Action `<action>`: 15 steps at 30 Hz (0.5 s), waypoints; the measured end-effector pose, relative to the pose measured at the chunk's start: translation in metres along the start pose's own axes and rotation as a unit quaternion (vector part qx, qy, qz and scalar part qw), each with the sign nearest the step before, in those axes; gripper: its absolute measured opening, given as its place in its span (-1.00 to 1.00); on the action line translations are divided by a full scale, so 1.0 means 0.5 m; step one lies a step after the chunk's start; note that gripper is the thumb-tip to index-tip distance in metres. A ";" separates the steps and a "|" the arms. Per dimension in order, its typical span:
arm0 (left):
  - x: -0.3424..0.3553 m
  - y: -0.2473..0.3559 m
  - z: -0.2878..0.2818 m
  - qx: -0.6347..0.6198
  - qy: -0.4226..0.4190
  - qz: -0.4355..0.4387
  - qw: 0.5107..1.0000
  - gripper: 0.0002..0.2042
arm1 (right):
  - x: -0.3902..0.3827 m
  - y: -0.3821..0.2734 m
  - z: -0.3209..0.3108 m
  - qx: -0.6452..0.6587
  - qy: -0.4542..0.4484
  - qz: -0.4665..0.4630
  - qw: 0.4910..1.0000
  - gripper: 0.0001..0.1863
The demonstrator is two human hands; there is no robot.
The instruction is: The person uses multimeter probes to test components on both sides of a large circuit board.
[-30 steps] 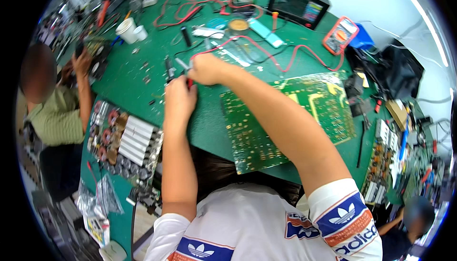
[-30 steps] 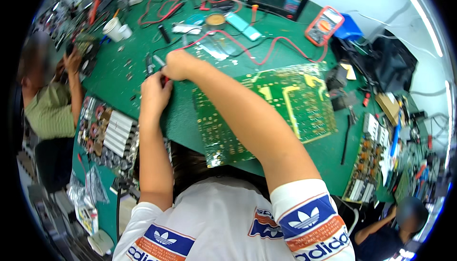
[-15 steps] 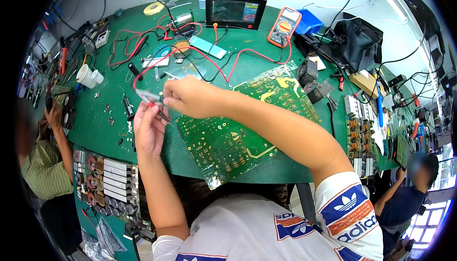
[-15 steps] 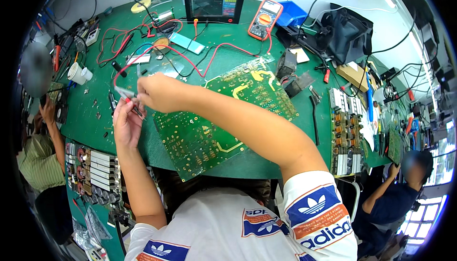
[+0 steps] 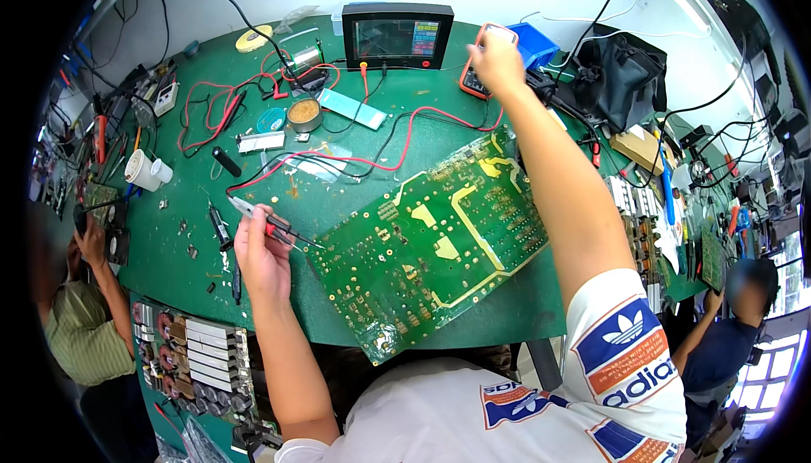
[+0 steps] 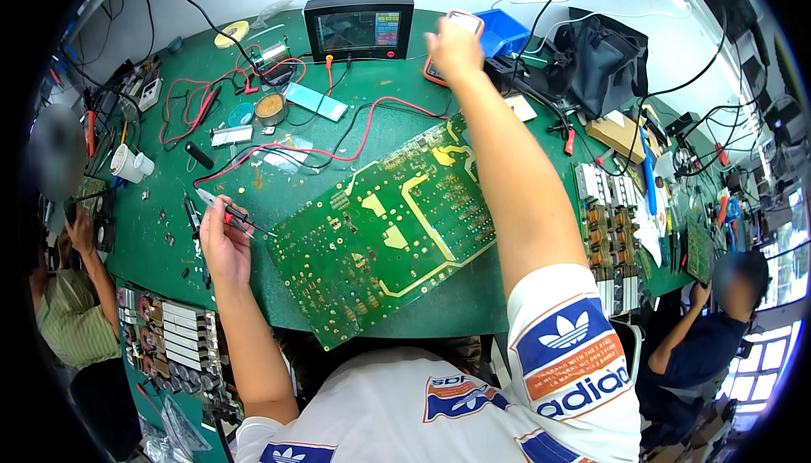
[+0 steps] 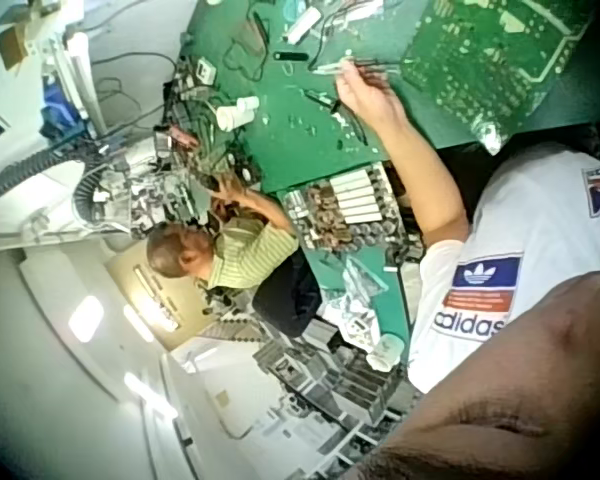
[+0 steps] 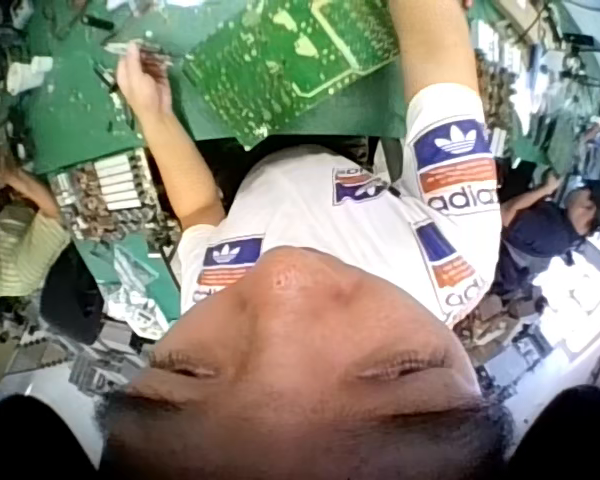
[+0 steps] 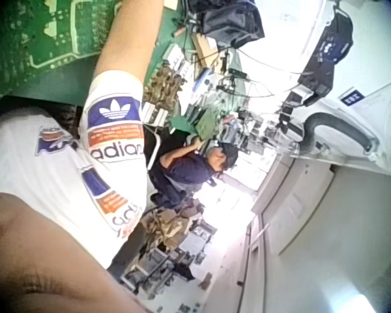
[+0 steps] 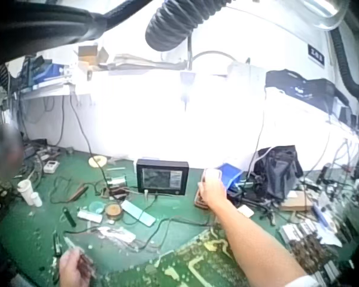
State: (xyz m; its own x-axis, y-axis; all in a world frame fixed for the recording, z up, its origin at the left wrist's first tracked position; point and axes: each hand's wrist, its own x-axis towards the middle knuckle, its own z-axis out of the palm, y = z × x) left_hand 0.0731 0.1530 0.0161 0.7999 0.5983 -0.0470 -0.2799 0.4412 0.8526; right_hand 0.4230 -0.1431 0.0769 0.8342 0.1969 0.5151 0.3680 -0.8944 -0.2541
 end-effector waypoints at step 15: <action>-0.008 0.010 -0.017 0.020 -0.019 -0.009 1.000 -0.79 | 0.068 0.154 0.113 -0.165 -0.065 -0.162 0.971 -0.76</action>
State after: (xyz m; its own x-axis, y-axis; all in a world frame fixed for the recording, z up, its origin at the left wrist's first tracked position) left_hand 0.0639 0.1584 0.0160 0.8245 0.5642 -0.0435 -0.2438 0.4237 0.8724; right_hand 0.5028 -0.1829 0.0287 0.7491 0.5191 0.4115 0.4860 -0.8528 0.1912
